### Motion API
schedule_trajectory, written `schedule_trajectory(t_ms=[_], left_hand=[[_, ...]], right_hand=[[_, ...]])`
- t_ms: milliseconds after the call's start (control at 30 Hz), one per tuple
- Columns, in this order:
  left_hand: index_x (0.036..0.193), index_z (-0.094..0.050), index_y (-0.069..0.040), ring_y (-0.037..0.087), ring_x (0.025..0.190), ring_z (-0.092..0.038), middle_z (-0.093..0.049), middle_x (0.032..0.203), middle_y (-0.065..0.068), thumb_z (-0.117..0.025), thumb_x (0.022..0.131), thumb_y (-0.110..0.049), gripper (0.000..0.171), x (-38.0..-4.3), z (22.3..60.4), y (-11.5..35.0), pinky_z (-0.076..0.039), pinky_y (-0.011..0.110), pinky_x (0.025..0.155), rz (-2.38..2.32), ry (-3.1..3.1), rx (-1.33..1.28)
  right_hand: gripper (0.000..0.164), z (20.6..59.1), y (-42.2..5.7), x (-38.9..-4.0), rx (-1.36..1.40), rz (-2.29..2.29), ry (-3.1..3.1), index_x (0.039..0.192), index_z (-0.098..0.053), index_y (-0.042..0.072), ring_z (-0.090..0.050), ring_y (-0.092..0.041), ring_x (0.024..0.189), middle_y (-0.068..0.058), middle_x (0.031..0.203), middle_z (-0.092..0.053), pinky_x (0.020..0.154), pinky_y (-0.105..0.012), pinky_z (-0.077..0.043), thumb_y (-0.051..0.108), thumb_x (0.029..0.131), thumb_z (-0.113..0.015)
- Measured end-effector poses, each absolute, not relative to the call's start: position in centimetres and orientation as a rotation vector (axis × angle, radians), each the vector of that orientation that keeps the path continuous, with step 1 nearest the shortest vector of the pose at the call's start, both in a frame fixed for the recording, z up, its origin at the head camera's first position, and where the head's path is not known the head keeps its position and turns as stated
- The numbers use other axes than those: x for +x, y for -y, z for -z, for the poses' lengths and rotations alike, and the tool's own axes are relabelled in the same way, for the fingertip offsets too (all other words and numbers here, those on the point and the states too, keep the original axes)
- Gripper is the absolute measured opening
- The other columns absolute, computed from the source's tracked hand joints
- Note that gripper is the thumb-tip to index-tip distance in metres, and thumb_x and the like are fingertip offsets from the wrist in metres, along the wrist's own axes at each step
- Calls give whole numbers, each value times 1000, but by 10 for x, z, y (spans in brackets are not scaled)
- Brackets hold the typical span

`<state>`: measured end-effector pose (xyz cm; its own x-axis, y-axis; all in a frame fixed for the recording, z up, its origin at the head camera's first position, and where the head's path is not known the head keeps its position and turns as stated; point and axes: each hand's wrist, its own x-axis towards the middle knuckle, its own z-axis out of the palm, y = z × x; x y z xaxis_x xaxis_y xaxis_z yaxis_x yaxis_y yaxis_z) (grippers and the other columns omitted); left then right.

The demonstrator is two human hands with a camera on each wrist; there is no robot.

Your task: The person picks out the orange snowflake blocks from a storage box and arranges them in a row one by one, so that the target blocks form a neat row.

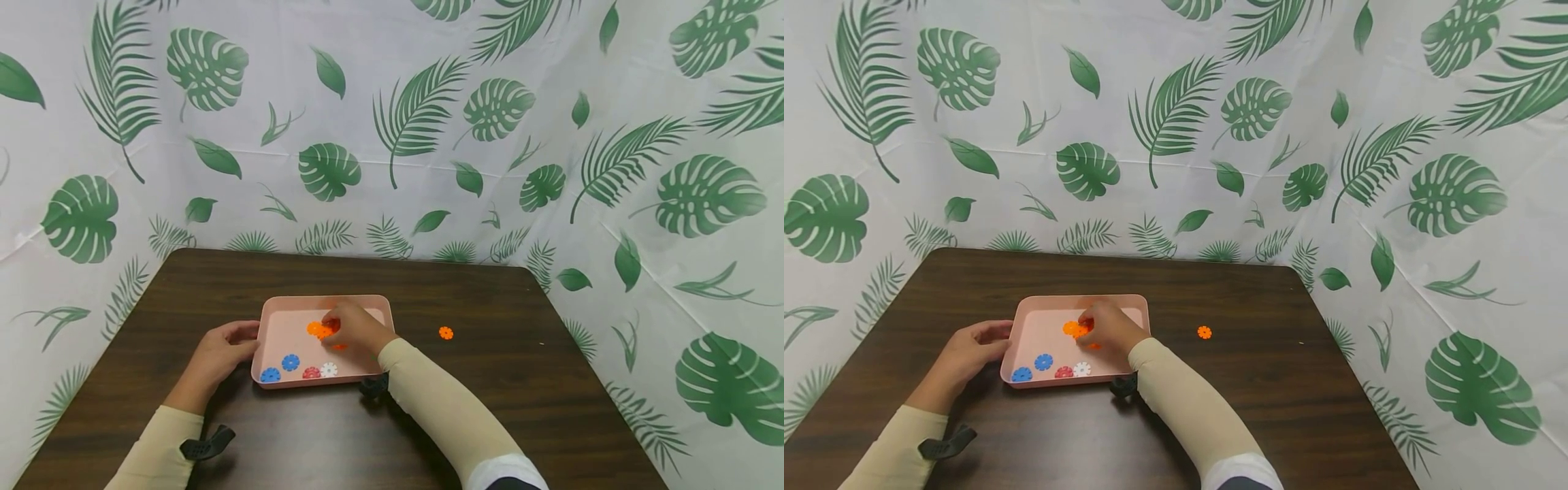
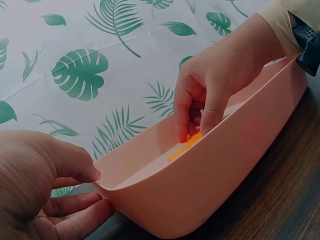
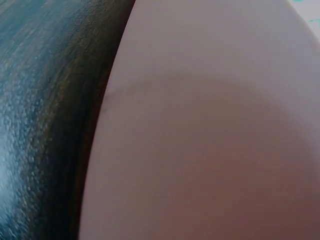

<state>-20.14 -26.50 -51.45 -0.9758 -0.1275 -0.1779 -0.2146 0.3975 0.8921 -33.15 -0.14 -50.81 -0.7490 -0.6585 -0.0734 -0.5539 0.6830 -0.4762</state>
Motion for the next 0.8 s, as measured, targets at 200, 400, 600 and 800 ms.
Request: schedule_trajectory(t_ms=[200,400,600,800], left_hand=[[148,-52,-2,45,129,-55,-57,143,27,-71,99,-25,57,-201,513,265,-49,59,106,-1652,-2556,-319],[148,-53,-2,44,128,-56,-57,142,27,-71,99,-23,56,-200,513,264,-49,58,106,-1668,-2547,-320],[147,-54,-3,43,127,-57,-58,142,26,-71,98,-22,56,-201,514,263,-50,57,106,-1672,-2538,-338],[148,-53,-3,44,128,-56,-57,143,26,-71,98,-23,56,-201,513,263,-49,58,107,-1662,-2539,-349]], right_hand=[[34,508,2,-331,-928,679,-2635,113,-79,11,-58,-7,90,10,99,-68,87,-17,-53,28,85,-87],[33,510,2,-331,-947,667,-2637,113,-79,11,-58,-8,91,8,101,-70,89,-18,-53,29,86,-87],[34,512,3,-332,-934,669,-2643,114,-79,11,-59,-7,91,8,103,-71,92,-19,-54,30,86,-87],[32,512,4,-329,-934,656,-2672,112,-78,13,-57,-9,94,9,101,-68,91,-19,-53,30,86,-86]])
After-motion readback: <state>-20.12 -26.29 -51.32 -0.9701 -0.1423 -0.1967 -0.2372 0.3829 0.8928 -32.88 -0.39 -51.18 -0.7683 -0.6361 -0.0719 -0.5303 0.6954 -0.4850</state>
